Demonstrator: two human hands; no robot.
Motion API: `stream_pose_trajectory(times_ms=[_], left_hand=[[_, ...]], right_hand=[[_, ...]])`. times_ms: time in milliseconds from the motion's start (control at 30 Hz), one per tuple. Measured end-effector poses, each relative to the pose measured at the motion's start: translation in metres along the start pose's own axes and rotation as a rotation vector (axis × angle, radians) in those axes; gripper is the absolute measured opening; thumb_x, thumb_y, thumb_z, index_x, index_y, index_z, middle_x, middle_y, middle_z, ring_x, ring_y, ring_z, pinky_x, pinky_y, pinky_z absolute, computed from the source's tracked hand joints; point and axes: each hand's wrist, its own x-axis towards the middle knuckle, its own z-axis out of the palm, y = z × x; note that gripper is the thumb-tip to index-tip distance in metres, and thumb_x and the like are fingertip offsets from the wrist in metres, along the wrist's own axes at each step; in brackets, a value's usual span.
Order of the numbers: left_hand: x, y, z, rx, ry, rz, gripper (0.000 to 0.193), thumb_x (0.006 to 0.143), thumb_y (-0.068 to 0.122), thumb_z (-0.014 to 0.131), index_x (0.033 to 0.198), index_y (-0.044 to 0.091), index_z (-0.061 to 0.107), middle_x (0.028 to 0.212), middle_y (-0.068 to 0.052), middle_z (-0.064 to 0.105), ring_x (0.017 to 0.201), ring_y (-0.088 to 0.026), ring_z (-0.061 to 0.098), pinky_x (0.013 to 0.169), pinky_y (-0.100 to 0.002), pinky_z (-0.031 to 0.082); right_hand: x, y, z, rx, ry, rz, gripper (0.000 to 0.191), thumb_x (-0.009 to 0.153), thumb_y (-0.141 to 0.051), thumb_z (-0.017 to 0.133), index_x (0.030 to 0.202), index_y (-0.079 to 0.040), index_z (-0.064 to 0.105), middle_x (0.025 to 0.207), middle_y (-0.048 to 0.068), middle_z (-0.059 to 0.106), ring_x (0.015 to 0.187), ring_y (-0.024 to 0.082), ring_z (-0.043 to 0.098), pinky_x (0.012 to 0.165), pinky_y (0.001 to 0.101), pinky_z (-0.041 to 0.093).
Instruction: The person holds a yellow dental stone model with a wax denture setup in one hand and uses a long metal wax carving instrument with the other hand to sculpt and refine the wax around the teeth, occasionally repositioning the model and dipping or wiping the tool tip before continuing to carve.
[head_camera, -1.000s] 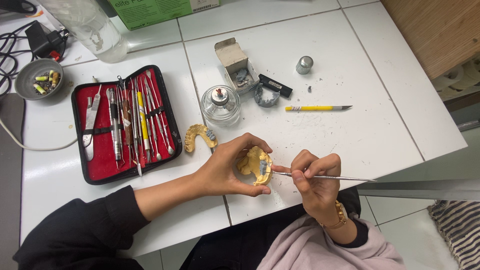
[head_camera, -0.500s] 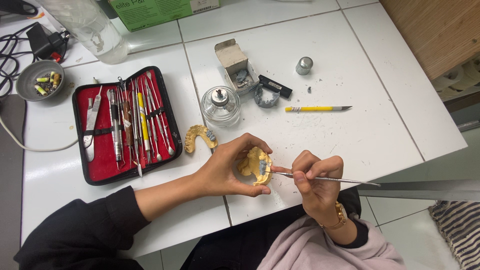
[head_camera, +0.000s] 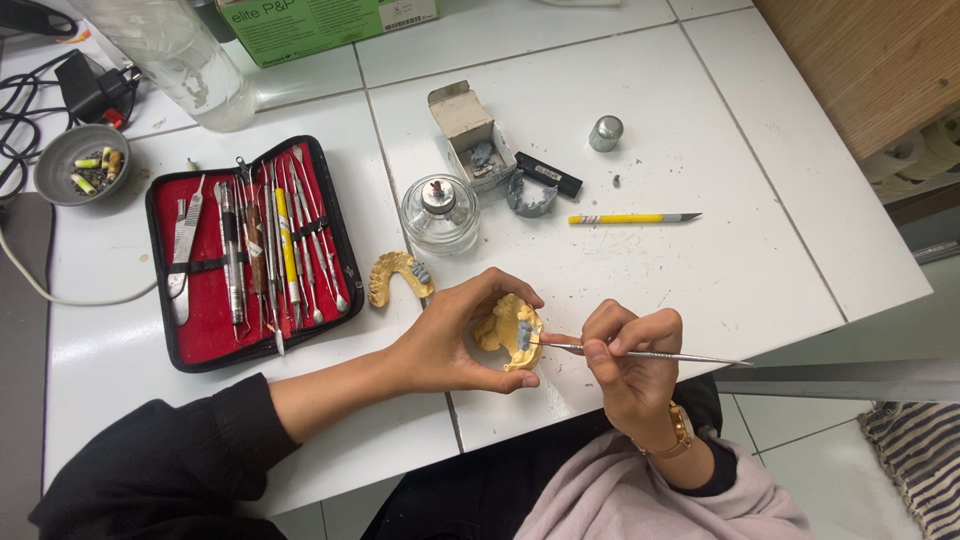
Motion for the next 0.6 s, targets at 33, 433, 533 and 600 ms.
stream_pose_trajectory(times_ms=[33, 433, 533, 600], left_hand=[[0.0001, 0.0000, -0.0002, -0.001, 0.000, 0.000, 0.071, 0.076, 0.035, 0.091, 0.128, 0.005, 0.055, 0.125, -0.010, 0.067, 0.116, -0.018, 0.069, 0.101, -0.030, 0.056], [0.0000, -0.0002, -0.0006, -0.005, -0.005, 0.009, 0.070, 0.077, 0.036, 0.091, 0.129, 0.004, 0.055, 0.124, -0.011, 0.068, 0.116, -0.018, 0.069, 0.102, -0.030, 0.055], [0.0004, -0.0004, -0.0001, 0.003, -0.005, 0.005, 0.071, 0.076, 0.036, 0.091, 0.128, 0.004, 0.055, 0.123, -0.010, 0.068, 0.114, -0.018, 0.069, 0.100, -0.030, 0.056], [0.0011, -0.0006, 0.0000, 0.007, -0.008, 0.007, 0.071, 0.076, 0.036, 0.091, 0.128, 0.004, 0.055, 0.123, -0.010, 0.068, 0.113, -0.017, 0.069, 0.098, -0.030, 0.056]], right_hand=[[-0.0001, -0.0003, 0.0003, 0.002, -0.003, 0.008, 0.027, 0.100, 0.004, 0.056, 0.108, -0.013, 0.036, 0.078, 0.005, 0.055, 0.071, 0.010, 0.050, 0.063, 0.0230, 0.044], [0.0006, -0.0011, 0.0022, 0.143, -0.034, 0.054, 0.025, 0.102, 0.006, 0.050, 0.110, -0.012, 0.036, 0.081, 0.005, 0.051, 0.073, 0.009, 0.047, 0.089, 0.0504, 0.070], [0.0000, 0.0002, 0.0020, 0.140, -0.027, 0.053, 0.026, 0.102, 0.006, 0.050, 0.110, -0.013, 0.035, 0.081, 0.006, 0.052, 0.073, 0.008, 0.048, 0.091, 0.0526, 0.069], [-0.0003, 0.0010, 0.0015, 0.139, -0.022, 0.046, 0.026, 0.102, 0.007, 0.050, 0.110, -0.014, 0.035, 0.080, 0.006, 0.052, 0.073, 0.008, 0.048, 0.092, 0.0520, 0.069]])
